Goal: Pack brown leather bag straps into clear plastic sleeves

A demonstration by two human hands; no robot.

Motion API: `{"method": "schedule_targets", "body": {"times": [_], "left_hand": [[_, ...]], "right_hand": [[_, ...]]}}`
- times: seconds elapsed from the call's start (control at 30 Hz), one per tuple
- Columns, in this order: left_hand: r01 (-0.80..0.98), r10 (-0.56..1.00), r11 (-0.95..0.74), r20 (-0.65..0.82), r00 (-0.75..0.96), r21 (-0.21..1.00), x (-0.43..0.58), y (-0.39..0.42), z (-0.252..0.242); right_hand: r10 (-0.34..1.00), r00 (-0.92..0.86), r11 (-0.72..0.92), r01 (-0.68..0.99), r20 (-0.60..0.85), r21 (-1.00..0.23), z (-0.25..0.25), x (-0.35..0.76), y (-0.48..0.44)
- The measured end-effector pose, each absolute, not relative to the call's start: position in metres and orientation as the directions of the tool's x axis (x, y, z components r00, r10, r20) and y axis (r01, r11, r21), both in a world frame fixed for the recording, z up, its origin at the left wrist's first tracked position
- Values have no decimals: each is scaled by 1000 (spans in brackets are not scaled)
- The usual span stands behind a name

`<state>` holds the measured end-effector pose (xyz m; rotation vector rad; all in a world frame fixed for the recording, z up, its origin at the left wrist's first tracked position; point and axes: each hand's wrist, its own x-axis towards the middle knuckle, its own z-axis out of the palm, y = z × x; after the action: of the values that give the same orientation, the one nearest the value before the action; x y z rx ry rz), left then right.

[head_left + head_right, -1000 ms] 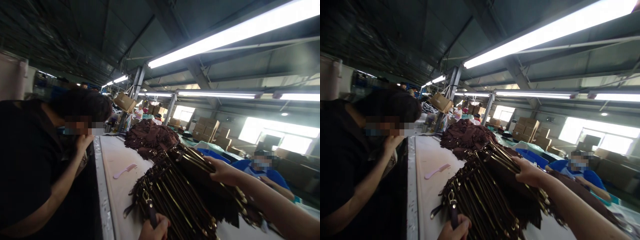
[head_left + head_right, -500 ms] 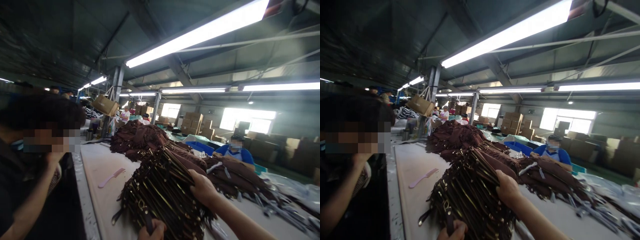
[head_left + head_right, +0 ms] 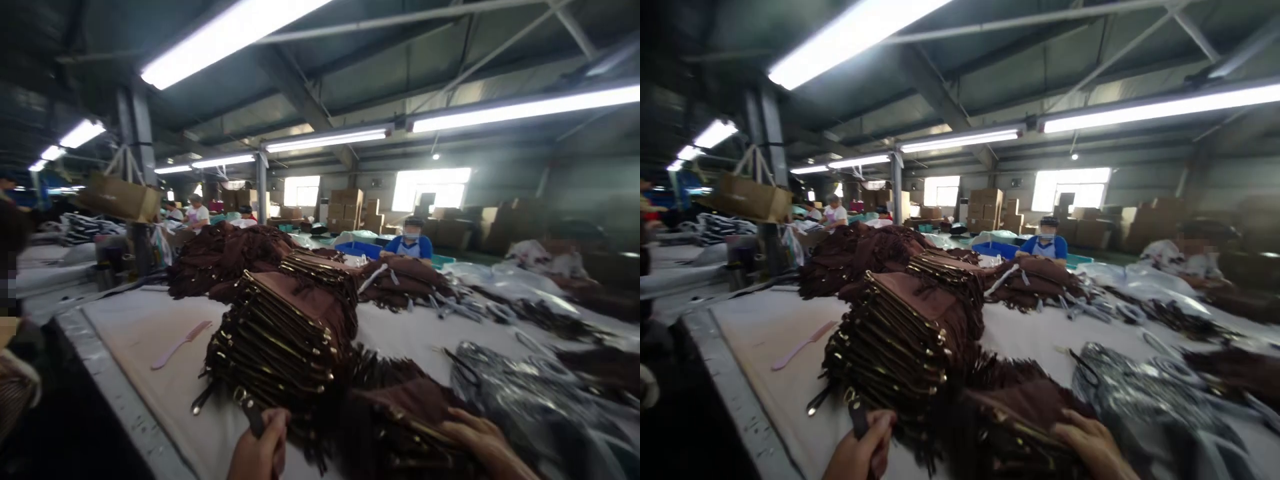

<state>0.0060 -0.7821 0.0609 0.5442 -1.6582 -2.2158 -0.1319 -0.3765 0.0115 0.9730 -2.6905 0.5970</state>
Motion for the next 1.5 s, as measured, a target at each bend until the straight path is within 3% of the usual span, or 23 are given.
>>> {"method": "schedule_targets", "body": {"times": [0.1, 0.23, 0.3, 0.37, 0.43, 0.53, 0.63, 0.7, 0.77, 0.9, 1.07, 1.13, 1.27, 1.37, 1.5], "left_hand": [[32, -385, -329, -103, -917, 944, 12, -747, 77], [-27, -214, -327, -102, -971, 945, 23, -702, 92], [-98, -115, -337, -145, -983, 937, 33, -681, 94], [-189, -2, -314, -200, -980, 930, 43, -658, 93], [-263, 127, -219, -240, -962, 940, 53, -633, 90], [-329, 375, 26, -315, -872, 944, 63, -595, 84], [-340, 550, 153, -366, -751, 928, 69, -570, 73], [-315, 600, 188, -363, -713, 930, 71, -566, 65], [-226, 638, 258, -341, -690, 939, 73, -572, 58], [-39, 591, 370, -267, -761, 928, 70, -596, 58], [-130, 373, 169, -185, -909, 977, 60, -608, 73], [-63, 324, 194, -125, -938, 979, 59, -609, 76], [-33, 220, 348, -116, -969, 937, 68, -609, 64], [-231, 127, 253, -269, -955, 939, 78, -607, 45], [-376, 103, 99, -386, -917, 921, 86, -604, 31]], "right_hand": [[-635, -751, 718, -660, 181, -222, -3, -100, -371], [-566, -807, 787, -589, 169, -183, 16, -82, -372], [-535, -822, 787, -569, 194, -239, 30, -68, -373], [-486, -837, 728, -546, 250, -413, 46, -44, -379], [-414, -879, 573, -453, 236, -683, 58, -12, -393], [-420, -907, 238, -63, -44, -969, 65, 33, -423], [-278, -927, -110, 291, -252, -950, 57, 58, -444], [-160, -948, -271, 311, -276, -911, 48, 63, -444], [-125, -963, -323, 265, -237, -909, 40, 64, -436], [-247, -955, -294, 236, -165, -926, 34, 68, -417], [-444, -865, -89, 302, -233, -949, 36, 80, -421], [-496, -829, 17, 289, -259, -957, 38, 84, -426], [-447, -880, 305, 19, -161, -952, 31, 88, -431], [-455, -890, 494, -267, 16, -828, 19, 89, -433], [-514, -855, 509, -362, 62, -781, 9, 90, -441]]}}
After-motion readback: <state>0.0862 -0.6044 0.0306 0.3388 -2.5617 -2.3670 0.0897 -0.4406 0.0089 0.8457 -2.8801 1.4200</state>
